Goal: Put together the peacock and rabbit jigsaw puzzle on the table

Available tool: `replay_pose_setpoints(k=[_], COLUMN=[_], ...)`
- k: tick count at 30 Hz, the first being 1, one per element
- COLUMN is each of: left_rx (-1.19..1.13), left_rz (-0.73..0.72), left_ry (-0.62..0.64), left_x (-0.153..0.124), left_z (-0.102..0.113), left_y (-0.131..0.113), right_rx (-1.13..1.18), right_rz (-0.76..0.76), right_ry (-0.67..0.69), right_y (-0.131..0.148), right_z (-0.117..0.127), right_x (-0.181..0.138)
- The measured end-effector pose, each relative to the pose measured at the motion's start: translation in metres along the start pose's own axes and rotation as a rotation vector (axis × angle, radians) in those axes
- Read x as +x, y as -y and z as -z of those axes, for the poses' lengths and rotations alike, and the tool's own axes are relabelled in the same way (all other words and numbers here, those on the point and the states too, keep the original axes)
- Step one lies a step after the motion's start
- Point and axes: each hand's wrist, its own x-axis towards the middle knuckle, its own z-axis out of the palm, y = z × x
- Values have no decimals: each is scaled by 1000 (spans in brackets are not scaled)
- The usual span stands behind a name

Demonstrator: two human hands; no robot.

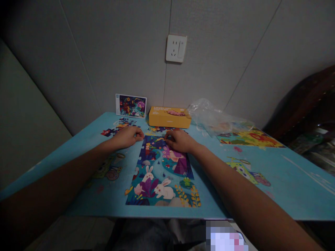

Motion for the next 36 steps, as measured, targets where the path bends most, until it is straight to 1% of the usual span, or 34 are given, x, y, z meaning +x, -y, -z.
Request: replay_pose_setpoints(k=[8,10,12,13,14,16,17,18,19,21,23,25,27,30,33,34,36], left_rx=[-19,-26,-48,-62,-83,-97,-89,-79,-65,-23,7,28,49,77,91,92,69], left_rz=[-13,-23,2,48,116,307,382,447,515,576,574,503,407,321,308,311,325], left_ry=[-8,-10,-47,-95,-170,-381,-465,-508,-521,-495,-397,-268,-183,-162,-127,-110,-90], left_x=[0,-1,-1,-1,0,0,1,1,0,0,0,2,3,5,6,6,6], left_z=[-2,0,8,13,18,30,35,39,41,42,37,30,24,19,19,19,20], left_y=[1,0,1,3,6,18,26,34,41,53,60,61,60,58,58,58,56], right_rx=[8,7,3,0,-3,-5,-5,-4,-4,-4,-6,-6,-7,-14,-27,-39,-86], right_rz=[-12,-15,-15,-14,-15,-16,-18,-20,-24,-27,-25,-23,-28,-36,-60,-88,-201], right_ry=[11,12,11,11,10,11,12,13,14,13,11,15,19,23,9,-9,-90], right_y=[3,3,2,2,1,1,1,1,2,2,2,3,3,5,6,6,4], right_z=[2,2,2,1,1,1,0,1,1,1,1,1,2,2,1,1,1], right_x=[-1,-1,0,0,0,-1,-1,-1,-1,-1,-1,-1,-1,-1,0,1,2])
